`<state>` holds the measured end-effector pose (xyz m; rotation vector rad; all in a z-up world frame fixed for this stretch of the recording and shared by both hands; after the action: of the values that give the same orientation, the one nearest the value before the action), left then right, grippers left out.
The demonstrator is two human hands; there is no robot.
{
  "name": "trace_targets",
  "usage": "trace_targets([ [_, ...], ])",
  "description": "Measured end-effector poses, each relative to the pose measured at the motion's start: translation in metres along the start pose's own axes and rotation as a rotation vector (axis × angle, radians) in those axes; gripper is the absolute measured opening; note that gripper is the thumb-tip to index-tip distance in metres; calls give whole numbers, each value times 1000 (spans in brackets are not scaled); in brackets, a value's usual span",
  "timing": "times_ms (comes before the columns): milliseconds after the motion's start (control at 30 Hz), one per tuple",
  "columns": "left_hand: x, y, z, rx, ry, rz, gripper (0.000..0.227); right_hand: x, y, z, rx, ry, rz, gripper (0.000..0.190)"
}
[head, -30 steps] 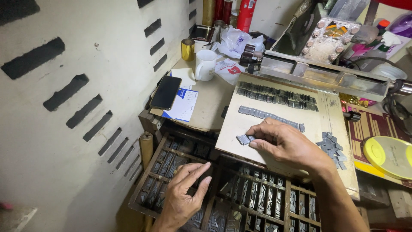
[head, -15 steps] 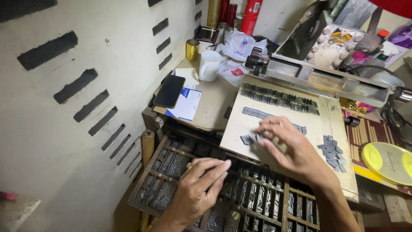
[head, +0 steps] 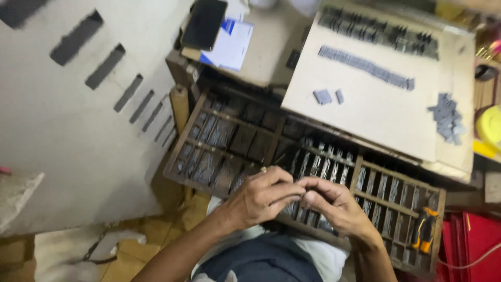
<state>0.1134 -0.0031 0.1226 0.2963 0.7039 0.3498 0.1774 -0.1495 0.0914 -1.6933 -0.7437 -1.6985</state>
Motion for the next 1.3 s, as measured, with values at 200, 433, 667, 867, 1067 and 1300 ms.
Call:
trace_targets([
  [200, 36, -22, -42, -77, 564, -219, 21, -32, 9, -30, -331, 90, -514, 32],
  [433, 51, -52, -69, -121, 907, -485, 27, -32, -8, -37, -285, 412, -722, 44],
  [667, 58, -58, -74, -53, 1088, -523, 32, -36, -6, -38, -276, 401, -727, 34],
  [867, 60, -64, -72, -13, 1223, -705, 33, -38, -1, -37, -263, 293, -659, 32],
  [1067, 58, -64, -72, 19, 1267, -751, 27, -43, -1, -36, -254, 252, -623, 30],
  [1300, 61, -70, -77, -49, 1303, -819, 25, -51, 2, -42, -289, 201, -617, 47],
])
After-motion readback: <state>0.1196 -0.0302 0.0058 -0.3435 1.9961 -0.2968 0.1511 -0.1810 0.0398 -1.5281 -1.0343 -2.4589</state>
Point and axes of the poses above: each hand's wrist, its own z-axis towards the middle knuckle, its own y-axis out of the back of the hand, x = y × z, the point moved 7 cm from there along z, towards the middle knuckle, and after that the axes turned 4 degrees about -x, right-handed, at the moved point
